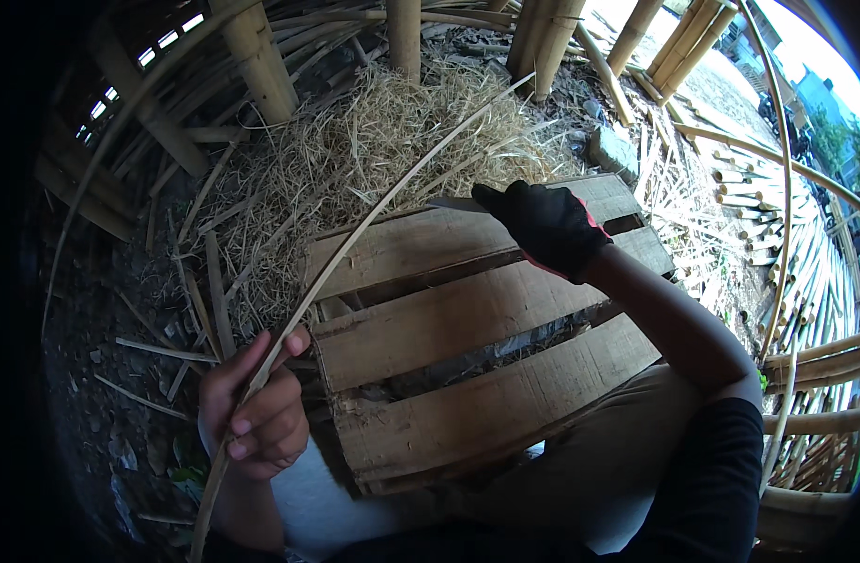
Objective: The person sits on the ground and uses a knife to shave a long bamboo strip, repeatedly scraping along its length to remove thin layers. The person holds the strip with one hand and guides the knife with the other, working over a wooden pallet.
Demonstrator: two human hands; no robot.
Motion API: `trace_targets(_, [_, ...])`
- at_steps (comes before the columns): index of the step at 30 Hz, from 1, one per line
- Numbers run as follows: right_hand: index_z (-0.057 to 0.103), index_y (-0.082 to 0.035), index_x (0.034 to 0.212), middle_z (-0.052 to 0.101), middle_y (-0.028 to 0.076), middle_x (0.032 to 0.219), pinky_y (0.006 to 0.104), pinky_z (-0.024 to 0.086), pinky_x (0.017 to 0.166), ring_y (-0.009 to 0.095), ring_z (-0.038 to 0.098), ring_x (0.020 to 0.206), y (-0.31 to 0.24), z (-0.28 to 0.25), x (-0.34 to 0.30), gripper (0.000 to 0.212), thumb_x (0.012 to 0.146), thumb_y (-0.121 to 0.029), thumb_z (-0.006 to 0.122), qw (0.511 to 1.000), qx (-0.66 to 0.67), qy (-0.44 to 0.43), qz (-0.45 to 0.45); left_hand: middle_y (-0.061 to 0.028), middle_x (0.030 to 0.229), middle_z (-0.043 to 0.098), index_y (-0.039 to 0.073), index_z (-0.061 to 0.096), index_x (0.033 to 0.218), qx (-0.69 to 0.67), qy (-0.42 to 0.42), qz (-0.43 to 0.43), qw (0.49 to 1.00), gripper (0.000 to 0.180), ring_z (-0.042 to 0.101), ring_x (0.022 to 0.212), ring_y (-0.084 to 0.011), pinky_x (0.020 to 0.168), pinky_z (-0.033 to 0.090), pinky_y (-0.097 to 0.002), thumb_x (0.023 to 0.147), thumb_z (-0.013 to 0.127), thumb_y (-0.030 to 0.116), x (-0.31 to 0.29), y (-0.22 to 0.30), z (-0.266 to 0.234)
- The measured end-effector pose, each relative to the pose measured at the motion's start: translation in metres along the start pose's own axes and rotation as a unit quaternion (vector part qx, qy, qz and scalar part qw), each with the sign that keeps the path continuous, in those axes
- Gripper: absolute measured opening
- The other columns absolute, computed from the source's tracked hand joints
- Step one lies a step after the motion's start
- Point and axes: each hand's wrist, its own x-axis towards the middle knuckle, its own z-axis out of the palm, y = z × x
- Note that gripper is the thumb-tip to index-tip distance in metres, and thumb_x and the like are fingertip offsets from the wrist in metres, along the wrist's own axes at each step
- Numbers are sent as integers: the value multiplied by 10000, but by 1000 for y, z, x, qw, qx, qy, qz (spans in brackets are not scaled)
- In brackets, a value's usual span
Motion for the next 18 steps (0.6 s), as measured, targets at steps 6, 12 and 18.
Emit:
trace_targets(6, [495, -200, 1421, 638, 135, 958, 430, 558, 724, 315, 684, 863, 22, 2, -10, 468, 961, -113, 508, 997, -14, -69, 37, -33, 551, 476, -2, 357, 1305, -6, -8, -2, 1000, 406, 413, 323, -97, 300, 246, -230, 1112, 173, 304, 0, 0, -1])
trace_targets(12, [520, -194, 1393, 673, 131, 1005, 435, 546, 770, 314, 685, 928, 28, -3, -8, 384, 1011, -208, 484, 988, 130, -82, 14, -36, 550, 473, -12, 350, 1303, -11, -3, 2, 1000, 406, 413, 324, -100, 298, 238, -230, 1111, 170, 298, -1, -1, 1])
trace_targets(18, [568, -190, 1347, 693, 110, 1064, 424, 558, 772, 300, 692, 947, 44, -7, -13, 340, 1020, -253, 500, 982, 55, -105, 149, -37, 550, 471, -11, 343, 1297, -14, -5, 1, 1000, 396, 408, 323, -101, 297, 235, -228, 1111, 169, 292, 0, -1, 2])
